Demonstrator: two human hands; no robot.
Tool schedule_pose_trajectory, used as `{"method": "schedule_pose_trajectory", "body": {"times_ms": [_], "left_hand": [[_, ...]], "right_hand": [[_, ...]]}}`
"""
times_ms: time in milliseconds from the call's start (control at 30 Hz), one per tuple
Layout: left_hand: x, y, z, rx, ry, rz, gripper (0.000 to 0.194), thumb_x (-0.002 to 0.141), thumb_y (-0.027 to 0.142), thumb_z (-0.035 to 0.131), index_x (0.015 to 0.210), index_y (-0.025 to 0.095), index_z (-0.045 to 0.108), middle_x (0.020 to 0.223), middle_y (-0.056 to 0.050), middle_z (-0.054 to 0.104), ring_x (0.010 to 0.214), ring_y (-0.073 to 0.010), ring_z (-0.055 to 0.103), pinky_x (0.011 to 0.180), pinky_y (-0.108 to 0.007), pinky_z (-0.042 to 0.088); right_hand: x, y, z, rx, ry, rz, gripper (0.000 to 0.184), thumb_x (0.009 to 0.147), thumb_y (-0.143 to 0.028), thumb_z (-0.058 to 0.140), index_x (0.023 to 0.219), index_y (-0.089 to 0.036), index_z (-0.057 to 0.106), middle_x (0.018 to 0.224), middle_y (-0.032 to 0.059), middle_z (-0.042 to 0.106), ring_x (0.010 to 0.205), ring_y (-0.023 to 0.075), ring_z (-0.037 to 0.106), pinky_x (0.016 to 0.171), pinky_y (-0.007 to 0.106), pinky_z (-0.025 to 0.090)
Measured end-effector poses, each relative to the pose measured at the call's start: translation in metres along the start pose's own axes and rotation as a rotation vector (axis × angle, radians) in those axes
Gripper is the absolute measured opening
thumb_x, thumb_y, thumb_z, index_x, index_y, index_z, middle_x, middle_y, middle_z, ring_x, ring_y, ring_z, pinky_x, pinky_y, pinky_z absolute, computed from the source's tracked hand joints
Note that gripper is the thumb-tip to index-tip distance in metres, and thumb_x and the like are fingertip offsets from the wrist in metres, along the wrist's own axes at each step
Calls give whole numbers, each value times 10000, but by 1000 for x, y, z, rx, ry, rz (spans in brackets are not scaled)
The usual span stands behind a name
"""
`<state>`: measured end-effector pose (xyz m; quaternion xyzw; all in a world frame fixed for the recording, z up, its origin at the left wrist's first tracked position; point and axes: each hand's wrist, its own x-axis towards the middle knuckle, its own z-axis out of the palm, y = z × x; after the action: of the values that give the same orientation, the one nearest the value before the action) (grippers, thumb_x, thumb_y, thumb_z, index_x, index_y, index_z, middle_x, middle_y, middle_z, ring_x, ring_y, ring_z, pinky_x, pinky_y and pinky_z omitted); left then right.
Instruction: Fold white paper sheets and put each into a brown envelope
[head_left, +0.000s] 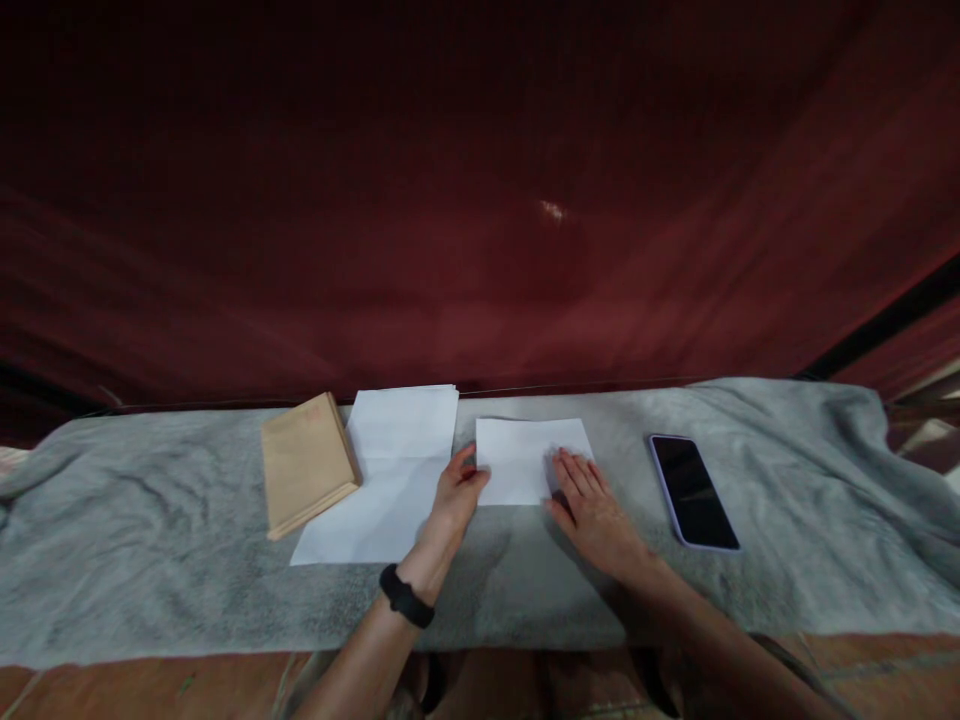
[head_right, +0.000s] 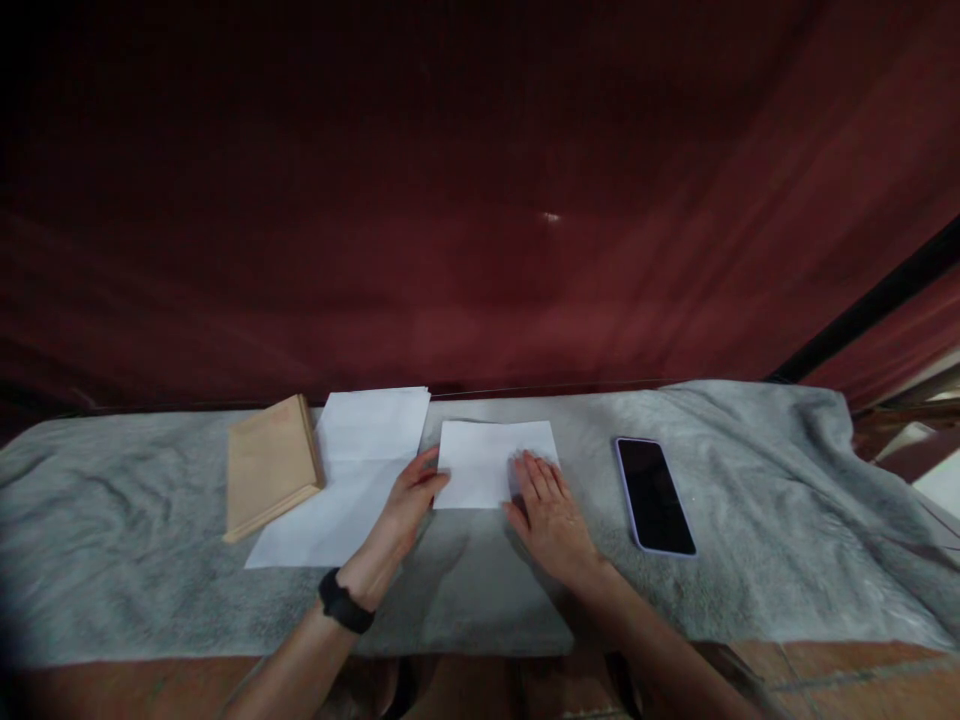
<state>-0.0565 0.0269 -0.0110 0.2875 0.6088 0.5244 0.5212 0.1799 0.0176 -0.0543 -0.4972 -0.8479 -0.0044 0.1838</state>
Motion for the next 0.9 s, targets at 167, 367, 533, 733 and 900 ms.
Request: {"method": "schedule_pose_trajectory", "body": {"times_ms": [167, 367, 533, 733, 900], "left_hand": [[-15, 17, 18, -138, -141, 15, 495, 648, 279, 814, 1122, 179, 711, 850, -18, 734, 787, -173, 671, 724, -257, 491], [-25, 20, 27, -386, -323, -171, 627, 807, 563, 746, 1302, 207, 599, 1218, -128, 692, 1125, -287, 652, 815, -392, 583], [-36, -5, 41, -283, -374, -181, 727, 765, 338, 843, 1405, 259, 508, 1227, -100, 691, 1087, -263, 675, 846, -381, 584], [-23, -7, 36, -217, -301, -114, 822, 647, 159, 807, 1410, 227, 509, 944, -20, 736, 795, -156, 691, 698, -234, 528], [-2, -1, 7, 162, -228, 45, 1081, 667, 67, 655, 1614, 190, 148, 939, -27, 745, 766, -177, 699, 703, -274, 547]], "right_hand": [[12, -17, -17, 189, -19, 6, 610, 976, -284, 446, 1569, -172, 355, 1573, 116, 450, 1414, 264, 469, 1187, 472, 380], [39, 2, -55, 940, 189, 431, 445, 974, -408, 456, 1332, -208, 627, 1285, 76, 706, 1160, 265, 663, 1011, 419, 523], [45, -7, -65, 1572, 335, 772, 458, 869, -567, 605, 1085, -173, 690, 984, 69, 774, 902, 254, 713, 781, 355, 572], [32, -6, -44, 1666, 243, 927, 398, 704, -424, 764, 1032, -215, 679, 1032, 51, 758, 895, 241, 707, 737, 337, 572], [21, 34, -38, 1454, 251, 1022, 446, 607, -374, 781, 1006, -219, 655, 883, 24, 731, 721, 212, 681, 555, 289, 516]]}}
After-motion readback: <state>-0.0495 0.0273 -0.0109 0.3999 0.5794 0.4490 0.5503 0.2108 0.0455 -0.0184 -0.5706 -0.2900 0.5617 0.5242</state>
